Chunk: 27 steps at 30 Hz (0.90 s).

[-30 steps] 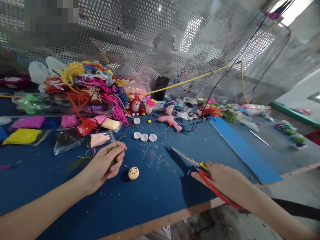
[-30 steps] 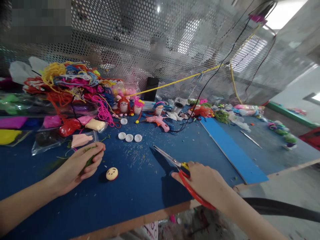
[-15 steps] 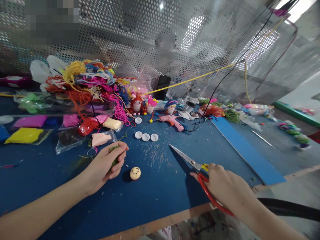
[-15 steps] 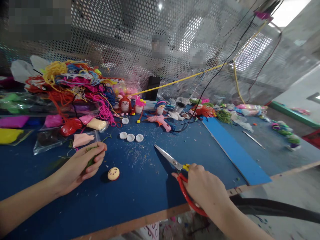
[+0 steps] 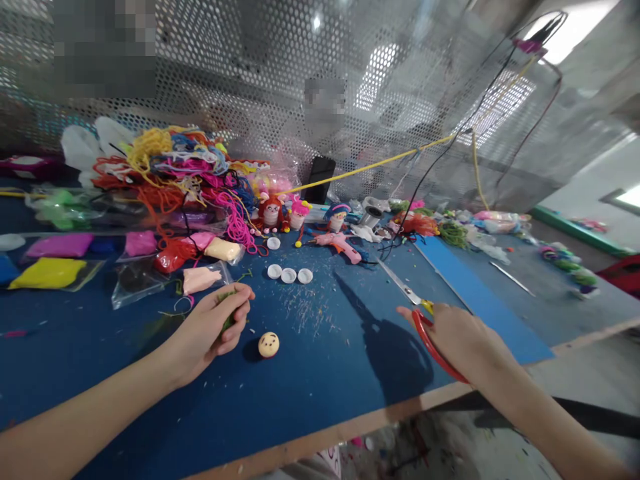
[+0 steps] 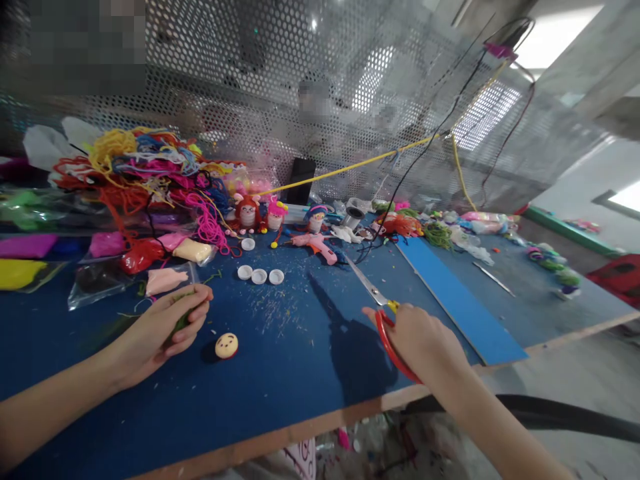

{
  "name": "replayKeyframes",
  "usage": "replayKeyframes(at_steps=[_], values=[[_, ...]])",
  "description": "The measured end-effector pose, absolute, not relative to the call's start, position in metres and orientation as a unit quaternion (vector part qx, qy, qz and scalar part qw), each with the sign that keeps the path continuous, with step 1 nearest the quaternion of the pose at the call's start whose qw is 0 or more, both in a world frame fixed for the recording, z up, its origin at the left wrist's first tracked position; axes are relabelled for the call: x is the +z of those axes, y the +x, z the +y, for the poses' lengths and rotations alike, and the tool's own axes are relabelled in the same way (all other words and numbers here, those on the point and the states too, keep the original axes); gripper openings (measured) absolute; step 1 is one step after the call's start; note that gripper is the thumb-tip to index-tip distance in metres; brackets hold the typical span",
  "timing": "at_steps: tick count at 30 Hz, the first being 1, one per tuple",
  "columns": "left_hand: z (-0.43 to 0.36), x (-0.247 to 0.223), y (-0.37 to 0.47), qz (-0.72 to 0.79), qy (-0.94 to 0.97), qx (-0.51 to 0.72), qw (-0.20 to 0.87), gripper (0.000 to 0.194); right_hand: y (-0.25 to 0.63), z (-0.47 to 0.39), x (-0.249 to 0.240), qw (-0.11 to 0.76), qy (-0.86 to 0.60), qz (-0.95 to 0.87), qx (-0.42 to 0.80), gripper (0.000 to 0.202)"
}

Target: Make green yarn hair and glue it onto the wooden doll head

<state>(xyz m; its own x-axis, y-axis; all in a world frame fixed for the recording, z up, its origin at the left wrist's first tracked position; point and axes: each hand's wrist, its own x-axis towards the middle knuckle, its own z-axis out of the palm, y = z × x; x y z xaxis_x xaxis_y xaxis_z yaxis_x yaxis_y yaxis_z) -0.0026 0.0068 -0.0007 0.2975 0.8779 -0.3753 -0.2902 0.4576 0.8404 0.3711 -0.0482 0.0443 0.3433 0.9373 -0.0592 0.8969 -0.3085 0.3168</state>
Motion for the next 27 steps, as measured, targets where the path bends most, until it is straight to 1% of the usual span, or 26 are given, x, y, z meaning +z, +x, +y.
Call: replayKeyframes(at_steps=[3,5,10,18,24,27], values=[[0.007,-0.001,-0.003,0.432,0.333,0.397,0.738,0.017,0.369,-0.056,0.045,0.202,0.784,0.577,0.111,0.067],[0.007,-0.001,-0.003,0.429,0.336,0.397,0.739,0.018,0.362,-0.064,0.039,0.218,0.753,0.607,0.133,0.069],[0.007,0.001,-0.003,0.428,0.338,0.396,0.739,0.017,0.347,-0.074,0.028,0.222,0.732,0.634,0.114,0.07],[0.007,0.001,-0.003,0.43,0.338,0.393,0.739,0.017,0.336,-0.07,0.034,0.228,0.748,0.619,0.074,0.069],[0.006,-0.001,-0.003,0.429,0.345,0.393,0.737,0.018,0.337,-0.061,0.041,0.205,0.755,0.622,-0.017,0.069],[0.006,-0.002,-0.003,0.428,0.348,0.393,0.736,0.018,0.347,-0.059,0.046,0.156,0.749,0.635,-0.109,0.068]])
